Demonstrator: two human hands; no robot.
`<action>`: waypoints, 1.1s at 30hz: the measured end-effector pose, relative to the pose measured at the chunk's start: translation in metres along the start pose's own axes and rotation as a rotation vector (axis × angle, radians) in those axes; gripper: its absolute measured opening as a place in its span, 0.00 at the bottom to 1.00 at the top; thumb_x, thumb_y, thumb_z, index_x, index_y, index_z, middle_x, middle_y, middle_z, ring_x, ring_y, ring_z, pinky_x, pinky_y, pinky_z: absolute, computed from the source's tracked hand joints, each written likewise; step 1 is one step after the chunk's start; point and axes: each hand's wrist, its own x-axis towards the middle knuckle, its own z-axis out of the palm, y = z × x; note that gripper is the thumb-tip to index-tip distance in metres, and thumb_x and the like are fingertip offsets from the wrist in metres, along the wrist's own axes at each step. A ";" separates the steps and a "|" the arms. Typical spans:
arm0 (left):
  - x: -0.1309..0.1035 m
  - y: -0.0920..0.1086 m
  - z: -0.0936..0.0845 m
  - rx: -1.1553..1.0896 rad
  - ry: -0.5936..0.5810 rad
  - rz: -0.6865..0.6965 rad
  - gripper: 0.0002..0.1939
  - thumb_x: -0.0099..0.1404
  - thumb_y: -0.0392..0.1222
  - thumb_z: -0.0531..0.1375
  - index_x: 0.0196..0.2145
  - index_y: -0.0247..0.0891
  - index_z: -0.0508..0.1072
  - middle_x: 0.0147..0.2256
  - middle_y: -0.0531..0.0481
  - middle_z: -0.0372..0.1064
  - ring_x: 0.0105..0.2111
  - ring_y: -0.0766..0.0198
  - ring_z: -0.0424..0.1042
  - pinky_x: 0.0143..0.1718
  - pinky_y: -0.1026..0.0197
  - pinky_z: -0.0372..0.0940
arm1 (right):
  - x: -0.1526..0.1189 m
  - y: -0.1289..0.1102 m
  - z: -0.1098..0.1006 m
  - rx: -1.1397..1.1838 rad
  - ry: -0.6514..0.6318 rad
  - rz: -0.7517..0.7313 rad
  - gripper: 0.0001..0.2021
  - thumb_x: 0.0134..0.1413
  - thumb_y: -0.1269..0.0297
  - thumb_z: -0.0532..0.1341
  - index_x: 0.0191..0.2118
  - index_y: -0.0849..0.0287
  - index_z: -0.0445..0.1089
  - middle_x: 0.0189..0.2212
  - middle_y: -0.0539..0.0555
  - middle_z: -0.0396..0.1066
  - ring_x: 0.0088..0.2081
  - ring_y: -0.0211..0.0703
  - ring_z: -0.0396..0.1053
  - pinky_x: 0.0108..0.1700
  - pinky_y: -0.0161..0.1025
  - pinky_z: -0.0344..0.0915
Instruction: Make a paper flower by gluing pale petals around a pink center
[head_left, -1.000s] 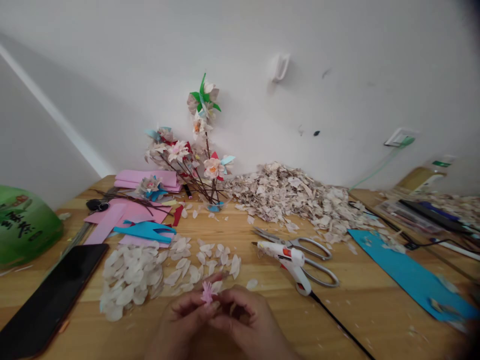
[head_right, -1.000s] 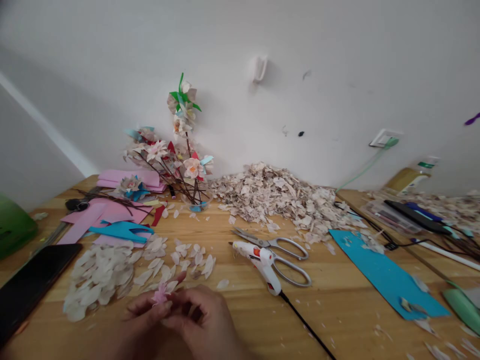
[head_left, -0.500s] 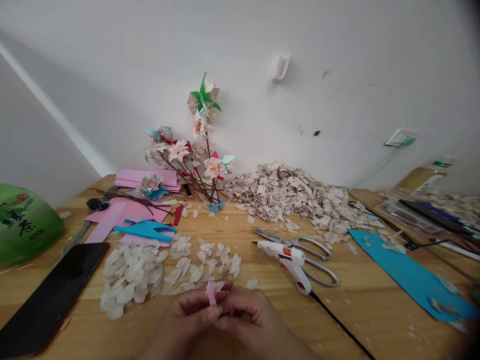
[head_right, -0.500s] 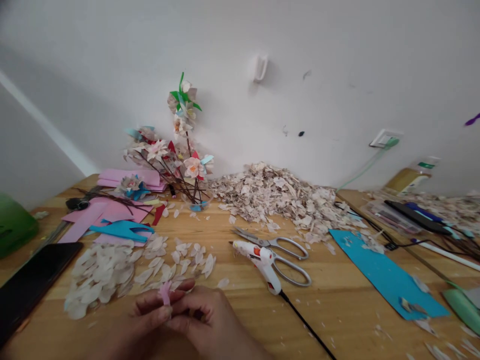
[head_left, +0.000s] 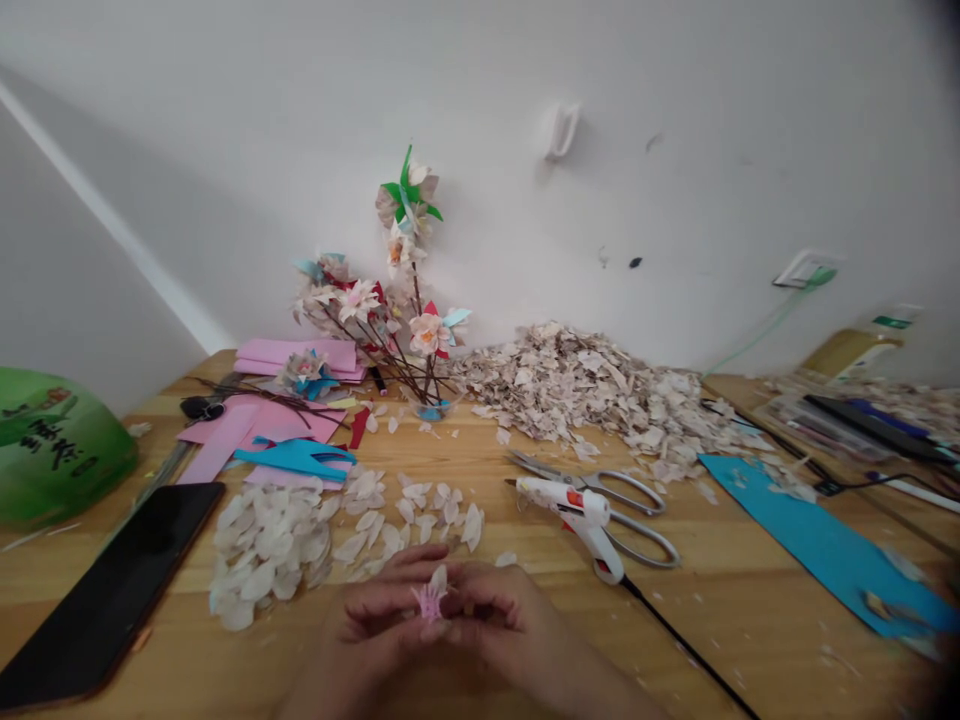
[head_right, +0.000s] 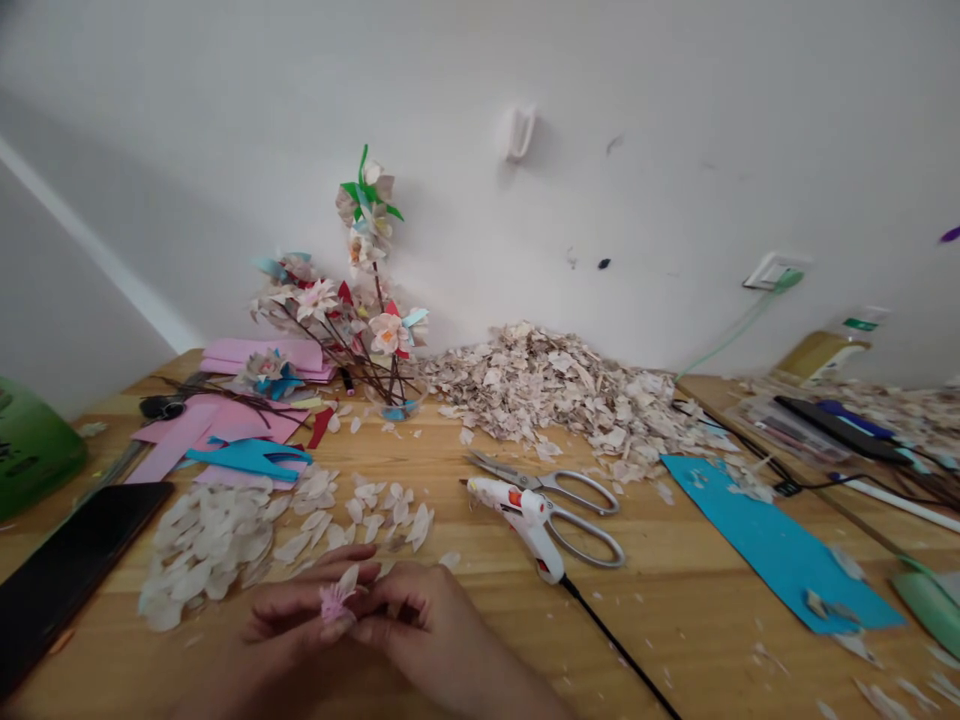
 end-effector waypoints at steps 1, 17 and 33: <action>0.000 0.001 0.000 0.014 -0.001 0.008 0.08 0.49 0.43 0.67 0.31 0.51 0.80 0.39 0.49 0.78 0.54 0.48 0.61 0.54 0.45 0.55 | 0.000 0.000 0.000 0.002 0.007 -0.007 0.05 0.50 0.63 0.63 0.33 0.53 0.77 0.32 0.50 0.74 0.36 0.41 0.69 0.37 0.34 0.62; -0.004 0.014 0.004 0.309 -0.009 0.300 0.07 0.56 0.45 0.62 0.32 0.56 0.79 0.36 0.49 0.79 0.42 0.49 0.73 0.51 0.45 0.58 | -0.005 -0.002 0.006 -0.252 0.126 -0.133 0.13 0.50 0.52 0.61 0.30 0.58 0.74 0.22 0.49 0.67 0.25 0.38 0.64 0.28 0.33 0.59; -0.006 0.003 0.008 0.170 0.032 0.328 0.14 0.50 0.36 0.67 0.30 0.58 0.79 0.32 0.54 0.80 0.43 0.53 0.72 0.47 0.51 0.64 | -0.005 0.003 0.003 -0.407 0.099 -0.285 0.19 0.57 0.50 0.52 0.29 0.54 0.76 0.21 0.52 0.73 0.27 0.41 0.70 0.32 0.35 0.63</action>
